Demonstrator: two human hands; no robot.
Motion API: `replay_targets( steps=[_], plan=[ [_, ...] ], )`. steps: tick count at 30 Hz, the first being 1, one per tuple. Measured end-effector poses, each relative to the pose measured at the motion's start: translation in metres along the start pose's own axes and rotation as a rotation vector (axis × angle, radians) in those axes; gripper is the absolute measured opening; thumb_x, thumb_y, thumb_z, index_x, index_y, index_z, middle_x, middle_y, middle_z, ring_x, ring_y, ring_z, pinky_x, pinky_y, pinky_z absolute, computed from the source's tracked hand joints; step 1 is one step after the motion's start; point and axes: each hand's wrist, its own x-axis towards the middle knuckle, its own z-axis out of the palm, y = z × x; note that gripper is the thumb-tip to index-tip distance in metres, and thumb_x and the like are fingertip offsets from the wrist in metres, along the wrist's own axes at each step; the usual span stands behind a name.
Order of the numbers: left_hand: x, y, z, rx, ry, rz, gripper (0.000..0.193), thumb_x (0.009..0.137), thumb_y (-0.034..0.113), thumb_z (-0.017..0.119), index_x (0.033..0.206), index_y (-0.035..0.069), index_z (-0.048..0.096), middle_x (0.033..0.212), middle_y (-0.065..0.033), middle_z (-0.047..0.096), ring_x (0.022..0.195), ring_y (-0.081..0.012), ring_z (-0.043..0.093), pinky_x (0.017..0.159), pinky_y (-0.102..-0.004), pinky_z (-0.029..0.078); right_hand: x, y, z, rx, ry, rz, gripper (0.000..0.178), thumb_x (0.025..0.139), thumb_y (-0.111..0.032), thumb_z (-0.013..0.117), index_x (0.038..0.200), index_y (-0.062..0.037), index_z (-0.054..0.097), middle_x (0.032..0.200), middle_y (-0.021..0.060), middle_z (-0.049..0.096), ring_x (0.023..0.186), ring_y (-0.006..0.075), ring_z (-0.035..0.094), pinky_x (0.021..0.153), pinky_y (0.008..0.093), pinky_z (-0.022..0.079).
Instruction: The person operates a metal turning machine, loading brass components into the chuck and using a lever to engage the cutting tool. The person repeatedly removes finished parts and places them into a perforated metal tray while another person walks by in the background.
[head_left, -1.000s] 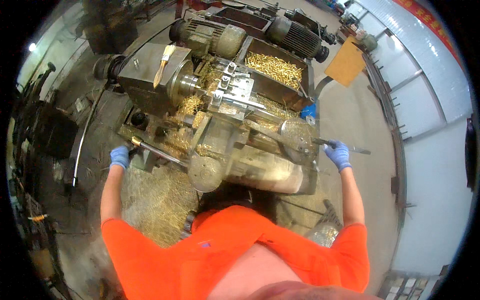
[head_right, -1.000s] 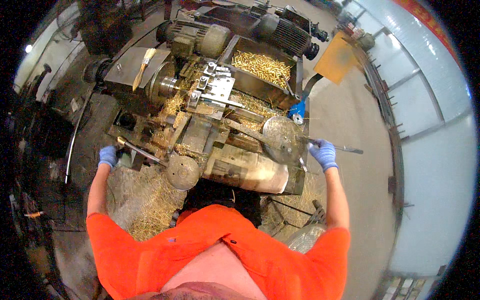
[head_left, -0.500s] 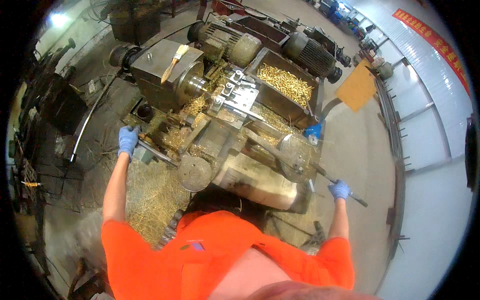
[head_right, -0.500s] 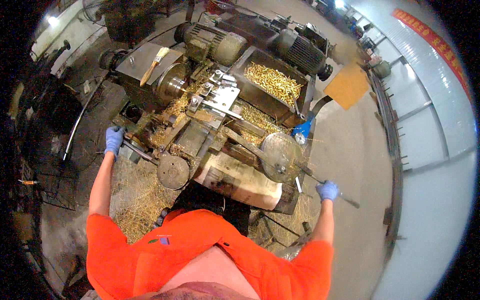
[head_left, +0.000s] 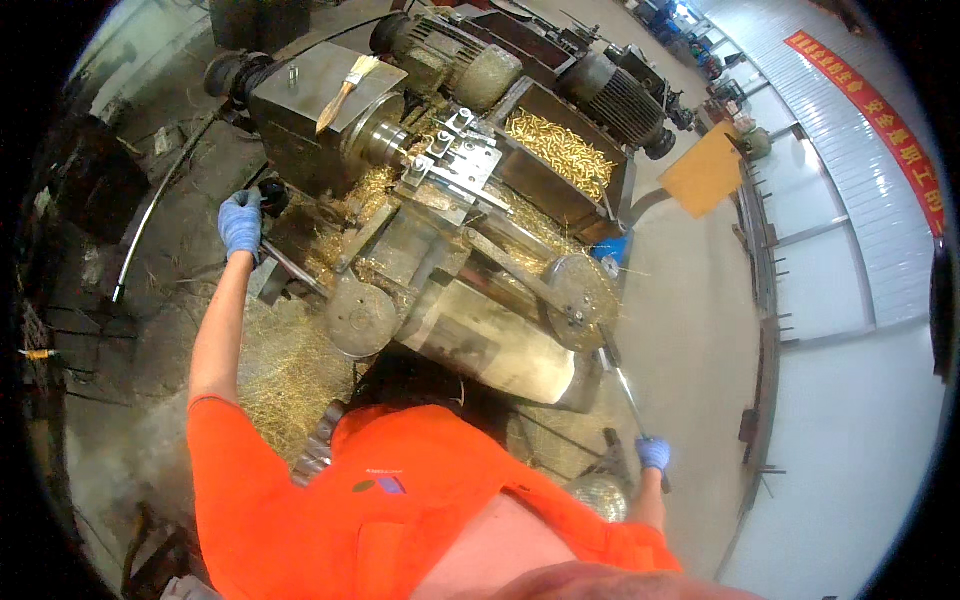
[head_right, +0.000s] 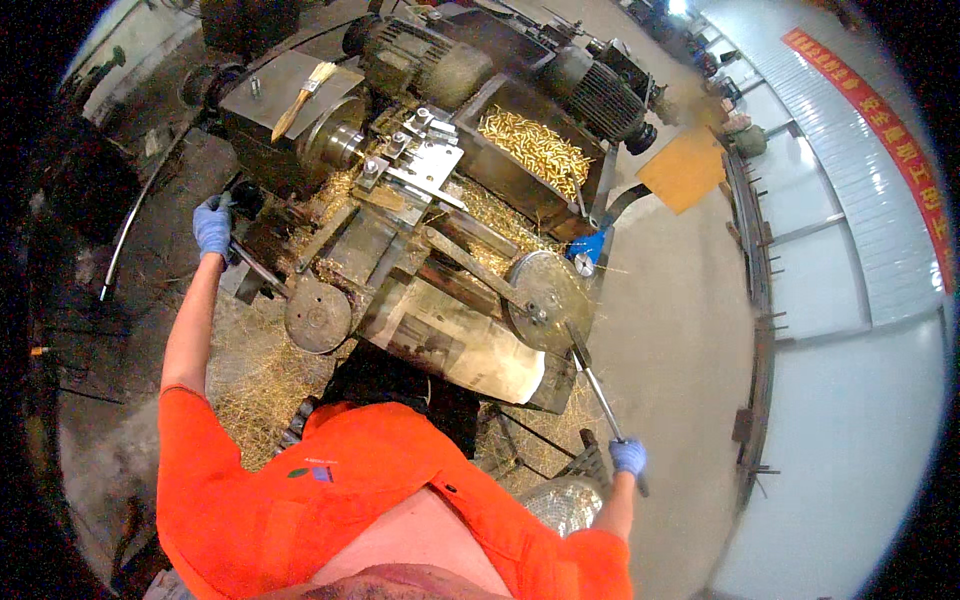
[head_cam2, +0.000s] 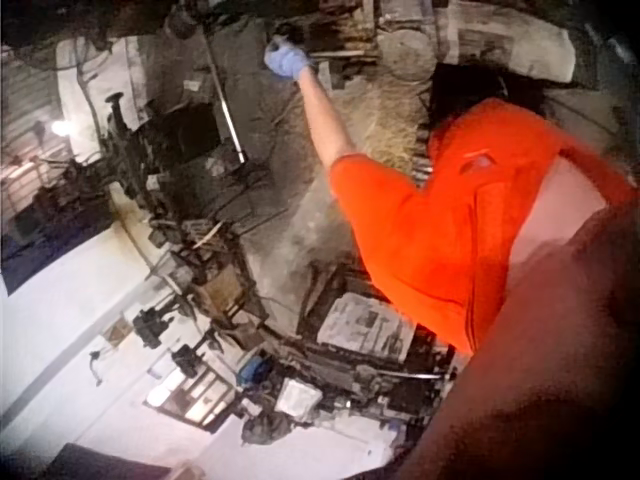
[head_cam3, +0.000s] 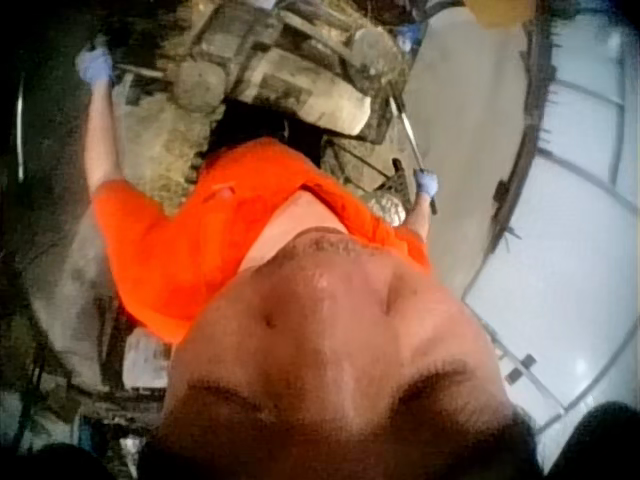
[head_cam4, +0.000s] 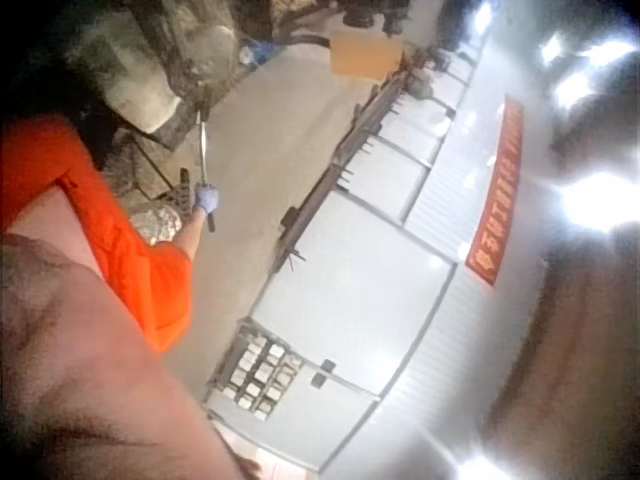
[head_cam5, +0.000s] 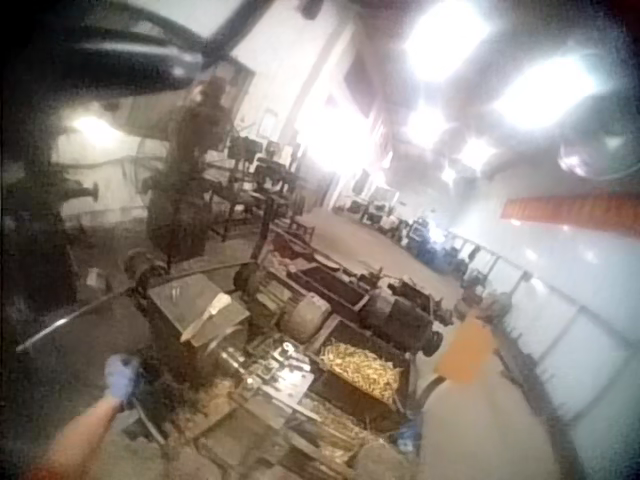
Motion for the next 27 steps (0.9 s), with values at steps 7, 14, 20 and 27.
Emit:
replay_targets(
  steps=[7, 14, 20, 27],
  plan=[
    [0.004, -0.002, 0.001, -0.017, 0.003, 0.036, 0.035, 0.079, 0.034, 0.06, 0.087, 0.0, 0.066, 0.076, -0.0141, 0.065, 0.066, -0.0224, 0.061, 0.064, -0.0321, 0.046, -0.02, 0.0, 0.007, 0.007, 0.003, 0.011, 0.041, 0.073, -0.04, 0.049, 0.078, -0.0039, 0.066, 0.083, 0.0199, 0.062, 0.08, 0.0374, 0.06, 0.073, 0.0427, 0.047],
    [0.004, 0.003, -0.005, 0.019, -0.004, 0.063, 0.038, 0.079, 0.035, 0.059, 0.089, -0.001, 0.065, 0.078, -0.0159, 0.065, 0.069, -0.0257, 0.061, 0.066, -0.0333, 0.045, -0.038, -0.013, -0.003, 0.053, -0.001, 0.012, 0.038, 0.074, -0.039, 0.055, 0.079, -0.0024, 0.066, 0.082, 0.0205, 0.062, 0.08, 0.0353, 0.061, 0.073, 0.0414, 0.048],
    [0.009, -0.006, -0.002, 0.042, 0.004, 0.112, 0.038, 0.08, 0.035, 0.059, 0.088, -0.001, 0.064, 0.076, -0.0148, 0.064, 0.064, -0.0238, 0.058, 0.065, -0.0329, 0.044, -0.047, -0.017, 0.002, 0.165, 0.003, 0.096, 0.032, 0.072, -0.035, 0.056, 0.075, -0.0052, 0.067, 0.081, 0.0184, 0.063, 0.077, 0.0339, 0.062, 0.069, 0.0412, 0.049],
    [0.013, -0.01, 0.003, 0.005, -0.045, 0.084, 0.036, 0.081, 0.033, 0.06, 0.087, -0.002, 0.064, 0.073, -0.0114, 0.065, 0.062, -0.0197, 0.056, 0.062, -0.0323, 0.044, -0.041, -0.014, 0.009, 0.116, -0.075, 0.105, 0.041, 0.07, -0.043, 0.059, 0.083, -0.0051, 0.067, 0.086, 0.0198, 0.063, 0.082, 0.0342, 0.062, 0.074, 0.041, 0.048]
  ],
)
